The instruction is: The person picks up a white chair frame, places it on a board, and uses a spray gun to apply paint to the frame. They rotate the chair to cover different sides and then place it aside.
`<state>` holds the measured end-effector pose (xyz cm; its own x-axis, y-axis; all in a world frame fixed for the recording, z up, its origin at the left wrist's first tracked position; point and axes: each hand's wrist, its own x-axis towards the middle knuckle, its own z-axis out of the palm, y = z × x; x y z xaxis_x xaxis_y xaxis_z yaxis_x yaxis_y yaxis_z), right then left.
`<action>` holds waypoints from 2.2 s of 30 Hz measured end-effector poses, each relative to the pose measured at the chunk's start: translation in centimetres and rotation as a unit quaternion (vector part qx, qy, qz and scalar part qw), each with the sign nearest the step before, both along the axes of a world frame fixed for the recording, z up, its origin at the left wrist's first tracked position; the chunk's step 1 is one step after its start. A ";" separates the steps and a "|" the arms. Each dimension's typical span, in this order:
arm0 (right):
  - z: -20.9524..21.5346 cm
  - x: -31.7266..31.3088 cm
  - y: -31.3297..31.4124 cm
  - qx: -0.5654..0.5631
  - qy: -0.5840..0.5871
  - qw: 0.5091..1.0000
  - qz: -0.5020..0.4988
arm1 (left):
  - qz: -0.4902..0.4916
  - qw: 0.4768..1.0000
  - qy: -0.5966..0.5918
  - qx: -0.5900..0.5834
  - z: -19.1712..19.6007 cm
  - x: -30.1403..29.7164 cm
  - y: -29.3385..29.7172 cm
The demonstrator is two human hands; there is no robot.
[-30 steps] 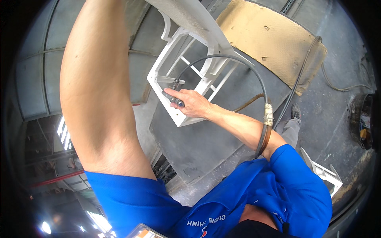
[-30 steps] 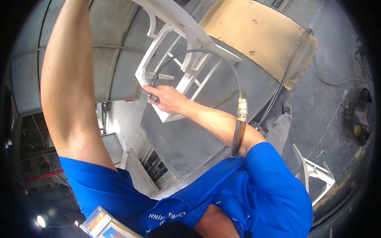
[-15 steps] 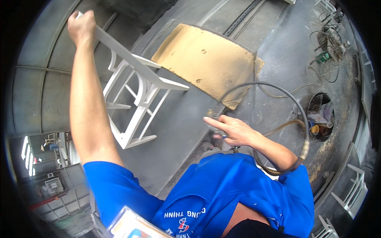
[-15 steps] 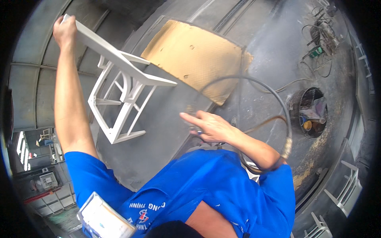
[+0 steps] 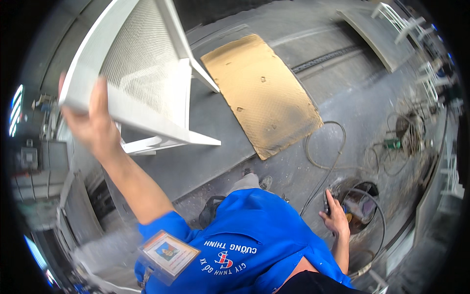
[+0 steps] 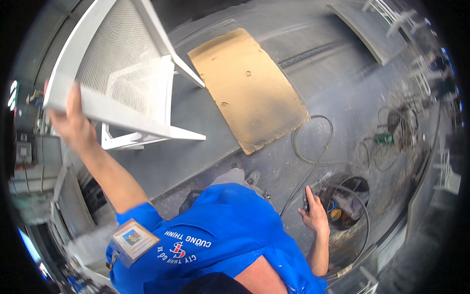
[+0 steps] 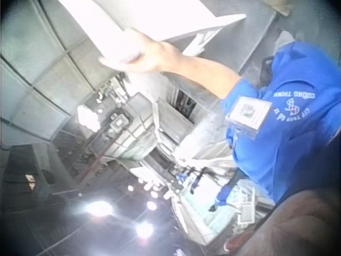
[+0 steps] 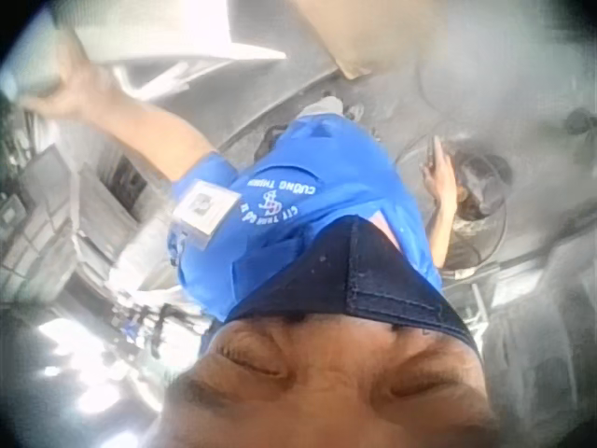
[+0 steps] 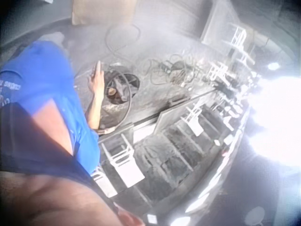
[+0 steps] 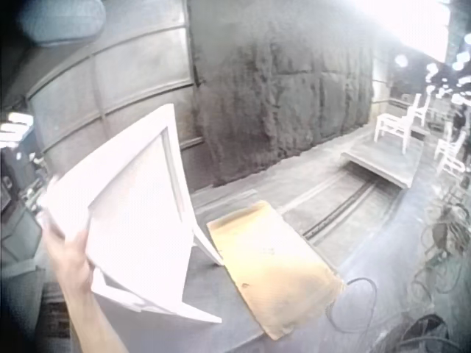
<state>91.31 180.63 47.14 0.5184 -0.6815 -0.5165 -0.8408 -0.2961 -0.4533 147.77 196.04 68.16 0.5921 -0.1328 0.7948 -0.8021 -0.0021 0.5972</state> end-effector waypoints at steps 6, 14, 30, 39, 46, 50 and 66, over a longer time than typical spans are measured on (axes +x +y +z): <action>3.2 4.0 -7.8 0.028 0.105 0.987 0.120 | 0.368 0.928 -0.022 0.047 -18.9 -5.6 4.2; 5.2 16.4 -18.3 -0.033 0.044 0.955 0.292 | 0.431 0.898 0.081 -0.019 -16.5 -3.0 4.1; -8.2 40.6 -21.2 0.306 -0.233 0.828 0.408 | 0.434 0.863 0.256 0.031 11.5 7.3 9.0; -11.4 51.7 -12.9 0.378 -0.224 0.819 0.369 | 0.367 0.897 0.182 0.163 4.8 4.8 11.5; -8.0 49.9 -13.9 0.312 -0.219 0.848 0.368 | 0.359 0.909 0.133 0.165 6.8 3.8 10.5; -2.8 46.5 -17.0 0.320 -0.282 0.824 0.373 | 0.342 0.899 0.105 0.253 13.9 2.9 9.7; 10.4 11.6 -37.5 0.171 -0.223 0.937 0.206 | 0.098 0.898 0.385 0.187 5.2 -1.1 -9.3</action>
